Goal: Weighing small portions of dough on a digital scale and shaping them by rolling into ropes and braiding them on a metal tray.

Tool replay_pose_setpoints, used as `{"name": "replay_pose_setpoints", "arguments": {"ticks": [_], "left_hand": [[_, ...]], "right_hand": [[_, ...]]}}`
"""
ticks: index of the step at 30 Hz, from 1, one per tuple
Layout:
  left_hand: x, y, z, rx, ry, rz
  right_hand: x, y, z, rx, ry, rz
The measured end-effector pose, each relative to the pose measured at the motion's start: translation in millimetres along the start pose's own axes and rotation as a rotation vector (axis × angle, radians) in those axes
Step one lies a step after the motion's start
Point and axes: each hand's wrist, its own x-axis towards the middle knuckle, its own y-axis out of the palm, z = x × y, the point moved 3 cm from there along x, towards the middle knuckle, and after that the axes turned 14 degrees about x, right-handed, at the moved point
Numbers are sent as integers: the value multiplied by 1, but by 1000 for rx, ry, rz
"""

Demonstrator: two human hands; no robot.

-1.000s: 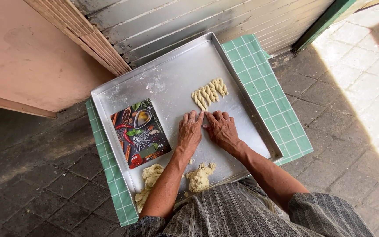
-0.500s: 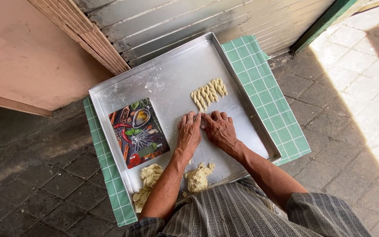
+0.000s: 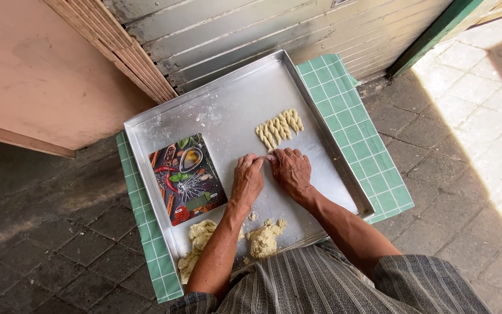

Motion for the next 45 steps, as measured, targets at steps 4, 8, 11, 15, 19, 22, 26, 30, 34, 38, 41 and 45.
{"name": "replay_pose_setpoints", "arguments": {"ticks": [4, 8, 11, 15, 19, 22, 26, 30, 34, 38, 41, 45], "left_hand": [[1, -5, 6, -20, -12, -25], [-1, -14, 5, -38, -8, -47], [-2, -15, 7, -49, -4, -48], [-2, -22, 5, -86, -23, -39], [-4, -29, 2, -91, -25, -29], [-2, -35, 1, -99, -42, -21], [-1, -37, 0, -107, -48, -34], [-1, -36, 0, -114, -65, -28], [0, -33, 0, -117, -70, -28], [-1, -34, 0, -129, -83, -10], [-2, -34, 0, -128, -83, -17], [-1, -35, -2, -137, -75, -33]], "right_hand": [[14, 10, -5, 9, 5, -87], [17, 19, -4, -9, 8, -150], [14, 16, 5, -21, -19, -189], [15, 12, 12, 13, -55, -169], [16, 15, 13, 105, -16, -135], [22, 20, 7, 213, 71, -112], [26, 18, 6, 360, 126, -111], [32, 17, 3, 434, 148, -105], [30, 18, 0, 421, 169, -86], [27, 20, 1, 395, 142, -86], [26, 22, -2, 389, 137, -101], [25, 28, -8, 365, 144, -110]]}}
